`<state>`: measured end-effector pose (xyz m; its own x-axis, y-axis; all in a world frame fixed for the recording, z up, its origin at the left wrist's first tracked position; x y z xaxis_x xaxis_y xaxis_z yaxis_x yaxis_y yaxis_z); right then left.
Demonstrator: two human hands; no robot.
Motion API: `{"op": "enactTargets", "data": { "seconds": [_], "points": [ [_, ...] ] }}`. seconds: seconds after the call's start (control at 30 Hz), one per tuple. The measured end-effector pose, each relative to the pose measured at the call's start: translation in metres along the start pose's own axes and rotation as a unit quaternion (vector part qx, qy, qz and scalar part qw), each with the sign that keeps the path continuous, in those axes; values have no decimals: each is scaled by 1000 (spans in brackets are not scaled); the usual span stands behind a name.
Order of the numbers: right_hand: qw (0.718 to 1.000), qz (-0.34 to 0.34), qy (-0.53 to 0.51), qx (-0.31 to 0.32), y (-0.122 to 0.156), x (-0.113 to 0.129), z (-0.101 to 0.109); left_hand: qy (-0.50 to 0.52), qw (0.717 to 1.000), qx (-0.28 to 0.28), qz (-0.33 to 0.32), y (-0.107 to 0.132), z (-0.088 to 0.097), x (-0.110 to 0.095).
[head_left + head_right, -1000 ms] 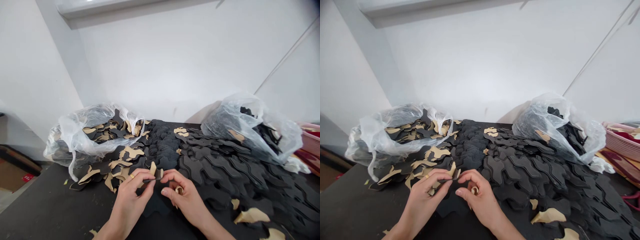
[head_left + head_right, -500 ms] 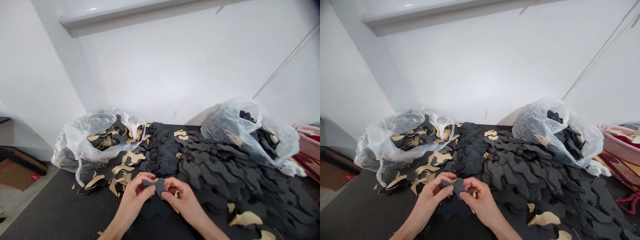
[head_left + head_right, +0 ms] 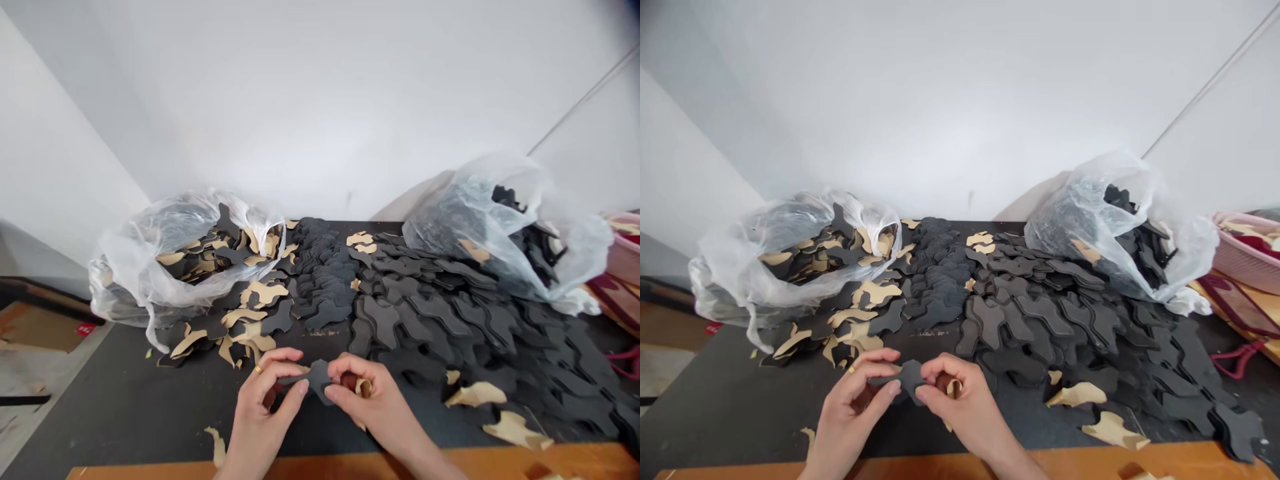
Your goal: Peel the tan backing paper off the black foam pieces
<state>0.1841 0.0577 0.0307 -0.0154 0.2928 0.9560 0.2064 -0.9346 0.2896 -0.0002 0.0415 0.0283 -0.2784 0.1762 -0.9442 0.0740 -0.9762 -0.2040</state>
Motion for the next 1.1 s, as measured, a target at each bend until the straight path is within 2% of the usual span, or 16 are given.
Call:
{"op": "enactTargets", "data": {
  "seconds": [0.17,0.33,0.43,0.57,0.67,0.77,0.87,0.93,1.1],
  "points": [
    [993,56,94,-45,16,-11,-3,-40,998,16,-55,30,-3,8],
    [984,81,154,-28,27,-22,-3,-10,1000,7,-21,48,-9,12],
    [979,66,192,-32,30,-27,-1,-1,1000,2,-6,49,-10,7],
    [973,42,222,-41,30,-28,1,-38,999,17,-9,49,-7,3],
    [971,27,233,-38,29,-24,3,-100,993,20,-62,53,0,3],
    [979,7,205,-18,24,-20,5,-188,974,-4,-125,54,9,3],
    [985,-21,171,-9,16,-16,7,-232,969,-28,-79,50,15,5],
    [987,-28,158,-11,9,-14,7,-217,974,-14,-54,45,14,5],
    [988,-18,156,4,-8,-10,5,-172,984,18,-53,30,2,7]
  ]
}}
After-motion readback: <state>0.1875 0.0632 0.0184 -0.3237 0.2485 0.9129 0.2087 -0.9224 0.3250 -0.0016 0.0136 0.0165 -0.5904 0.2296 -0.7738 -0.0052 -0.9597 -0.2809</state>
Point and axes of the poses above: each hand's wrist, its own y-axis away from the middle knuckle, its own z-axis out of the back of the hand, x = y × z, the point moved 2 cm from there along -y, towards the middle knuckle, and after that the axes turned 5 degrees about -x, right-handed, at the moved point
